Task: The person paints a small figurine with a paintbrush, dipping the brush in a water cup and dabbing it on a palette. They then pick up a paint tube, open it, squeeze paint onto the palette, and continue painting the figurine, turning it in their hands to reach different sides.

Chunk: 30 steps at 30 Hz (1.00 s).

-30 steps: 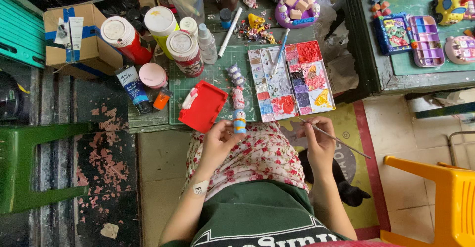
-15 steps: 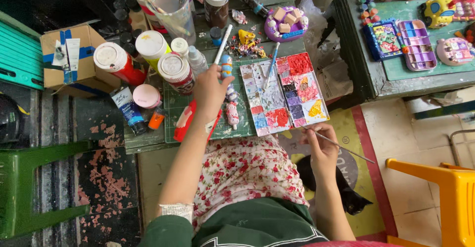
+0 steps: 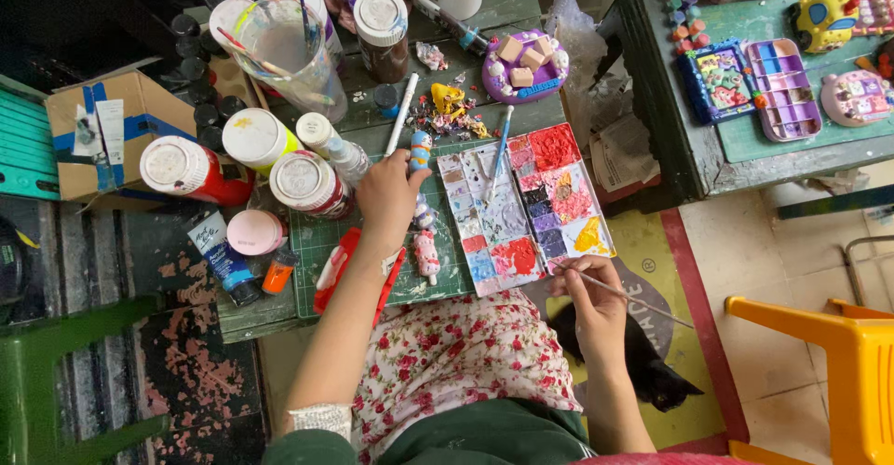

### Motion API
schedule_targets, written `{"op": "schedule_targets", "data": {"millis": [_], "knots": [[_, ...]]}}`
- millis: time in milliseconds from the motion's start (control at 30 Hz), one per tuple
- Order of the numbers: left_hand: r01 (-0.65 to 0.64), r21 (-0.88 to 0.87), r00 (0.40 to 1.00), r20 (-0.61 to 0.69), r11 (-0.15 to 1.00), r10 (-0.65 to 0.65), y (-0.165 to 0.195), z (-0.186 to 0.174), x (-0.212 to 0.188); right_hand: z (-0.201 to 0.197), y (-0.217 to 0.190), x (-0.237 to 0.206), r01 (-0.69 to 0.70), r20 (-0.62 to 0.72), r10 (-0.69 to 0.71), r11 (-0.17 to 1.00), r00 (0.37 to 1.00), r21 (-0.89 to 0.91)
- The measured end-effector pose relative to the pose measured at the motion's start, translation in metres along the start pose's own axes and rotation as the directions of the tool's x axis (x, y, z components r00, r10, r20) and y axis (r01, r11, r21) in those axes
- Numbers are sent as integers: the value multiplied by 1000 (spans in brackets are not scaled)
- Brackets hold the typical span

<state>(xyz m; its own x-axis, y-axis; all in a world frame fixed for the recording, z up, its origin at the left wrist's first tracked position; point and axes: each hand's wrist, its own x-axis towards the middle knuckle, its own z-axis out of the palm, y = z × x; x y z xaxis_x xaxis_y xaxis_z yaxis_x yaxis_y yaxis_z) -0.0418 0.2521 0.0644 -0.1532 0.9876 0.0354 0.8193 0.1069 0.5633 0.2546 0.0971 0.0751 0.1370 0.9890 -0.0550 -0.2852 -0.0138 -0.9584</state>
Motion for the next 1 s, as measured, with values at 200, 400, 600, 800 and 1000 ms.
{"op": "schedule_targets", "data": {"millis": [200, 400, 600, 800, 1000], "knots": [[-33, 19, 997, -70, 999, 34, -4, 2, -5, 9, 11, 7, -46, 31, 47, 998, 998, -37], [-25, 43, 996, -80, 999, 28, -4, 4, -10, 15, 11, 3, -18, 72, 20, 1000, 997, -22], [-9, 130, 1000, -24, 992, 12, 0, -4, -14, 17, 16, 3, -38, 91, 43, 998, 995, -56], [7, 172, 1000, 4, 985, -8, 8, -18, -14, 22, 24, 11, -86, 103, 89, 996, 991, -37], [54, 200, 996, 53, 978, -66, 22, -30, -23, 24, 26, 20, -41, 131, 45, 999, 990, -31]]}}
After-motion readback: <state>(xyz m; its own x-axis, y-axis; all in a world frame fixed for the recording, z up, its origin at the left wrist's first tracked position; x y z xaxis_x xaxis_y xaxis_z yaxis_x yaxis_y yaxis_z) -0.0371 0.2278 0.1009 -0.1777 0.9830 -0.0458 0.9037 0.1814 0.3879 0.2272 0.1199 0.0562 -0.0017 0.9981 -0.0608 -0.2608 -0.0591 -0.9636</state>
